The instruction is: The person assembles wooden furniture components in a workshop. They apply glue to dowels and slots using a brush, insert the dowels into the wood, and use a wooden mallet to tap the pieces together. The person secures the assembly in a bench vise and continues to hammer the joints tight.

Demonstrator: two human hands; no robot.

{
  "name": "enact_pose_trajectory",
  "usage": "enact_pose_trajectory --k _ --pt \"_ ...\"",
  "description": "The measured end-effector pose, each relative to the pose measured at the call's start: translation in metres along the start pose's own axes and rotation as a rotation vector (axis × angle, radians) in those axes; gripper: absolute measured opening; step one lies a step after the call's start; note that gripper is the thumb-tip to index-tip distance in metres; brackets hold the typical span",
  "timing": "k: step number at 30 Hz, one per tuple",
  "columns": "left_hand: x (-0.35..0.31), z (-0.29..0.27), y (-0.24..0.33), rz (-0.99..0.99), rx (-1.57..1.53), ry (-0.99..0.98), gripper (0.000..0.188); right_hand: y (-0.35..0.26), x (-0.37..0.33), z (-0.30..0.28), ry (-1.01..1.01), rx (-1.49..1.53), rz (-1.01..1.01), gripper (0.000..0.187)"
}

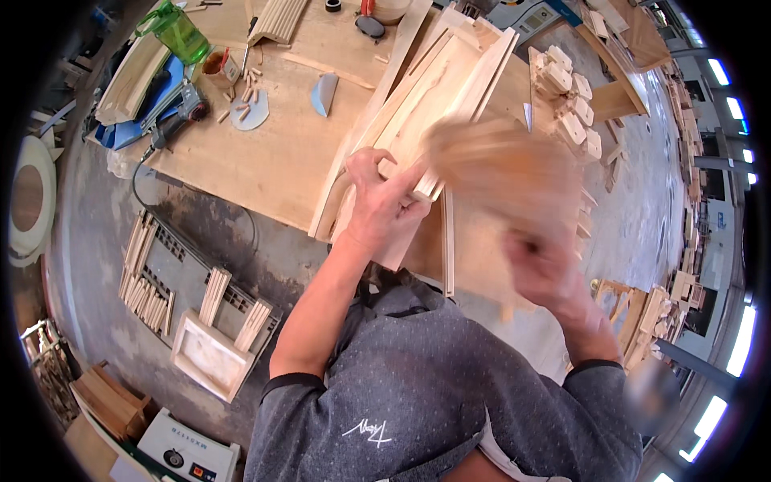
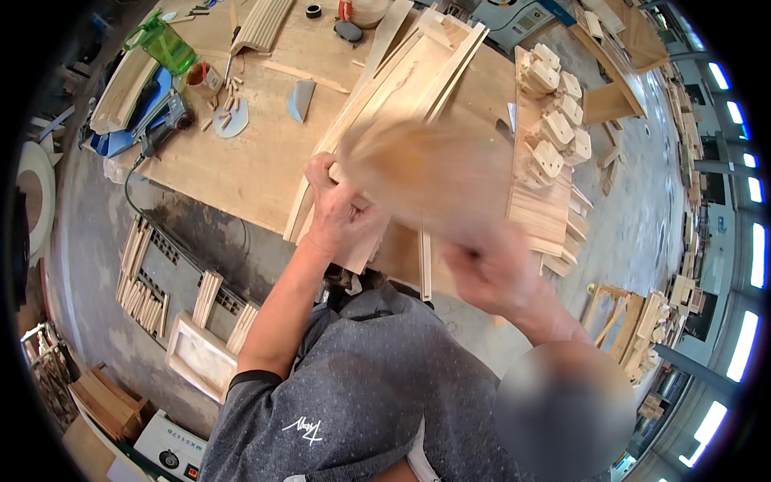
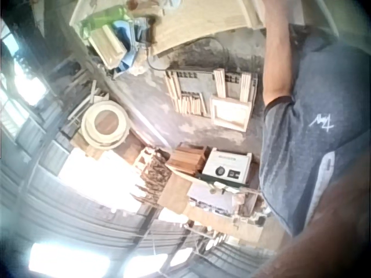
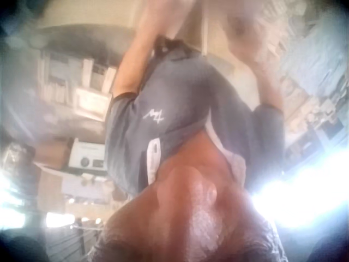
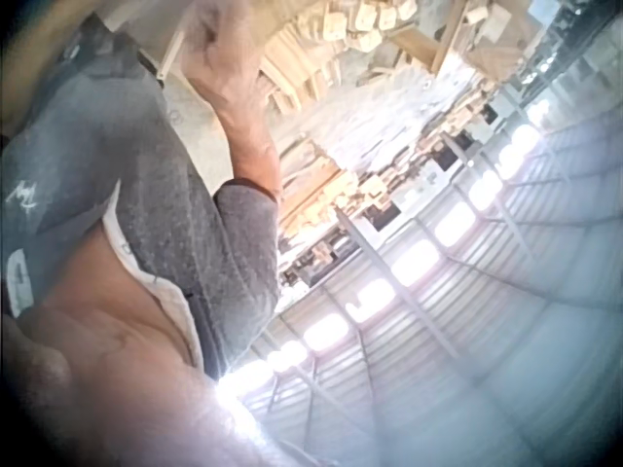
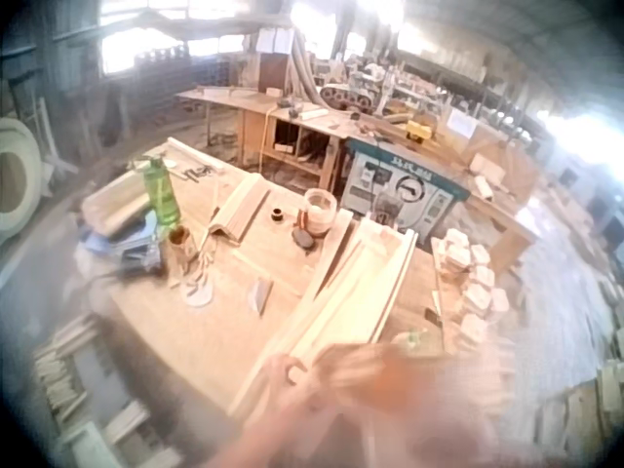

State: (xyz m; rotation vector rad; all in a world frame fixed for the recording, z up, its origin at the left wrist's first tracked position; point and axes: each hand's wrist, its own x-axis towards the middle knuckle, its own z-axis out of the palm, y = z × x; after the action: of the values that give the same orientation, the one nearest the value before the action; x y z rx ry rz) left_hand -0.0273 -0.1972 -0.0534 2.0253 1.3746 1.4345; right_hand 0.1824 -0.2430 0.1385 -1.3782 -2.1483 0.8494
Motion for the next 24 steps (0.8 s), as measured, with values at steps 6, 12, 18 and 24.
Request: enact_pose_trajectory --k 6,12,18,24 --pt "0.001 0.003 -0.008 0.112 -0.065 0.067 0.044 0.009 0.008 0.011 -0.107 -0.091 0.124 0.059" --pt "-0.003 0.01 -0.006 0.049 -0.021 0.056 0.037 0.003 -0.002 -0.006 0.065 -0.027 -0.138 0.05" --pt "0.0 0.007 -0.006 0.107 -0.036 0.067 0.035 0.004 0.013 0.013 -0.1 -0.075 0.094 0.054" --pt "-0.001 0.004 -0.005 0.016 -0.011 0.012 0.037 -0.011 0.002 -0.006 -0.011 0.019 0.033 0.053"
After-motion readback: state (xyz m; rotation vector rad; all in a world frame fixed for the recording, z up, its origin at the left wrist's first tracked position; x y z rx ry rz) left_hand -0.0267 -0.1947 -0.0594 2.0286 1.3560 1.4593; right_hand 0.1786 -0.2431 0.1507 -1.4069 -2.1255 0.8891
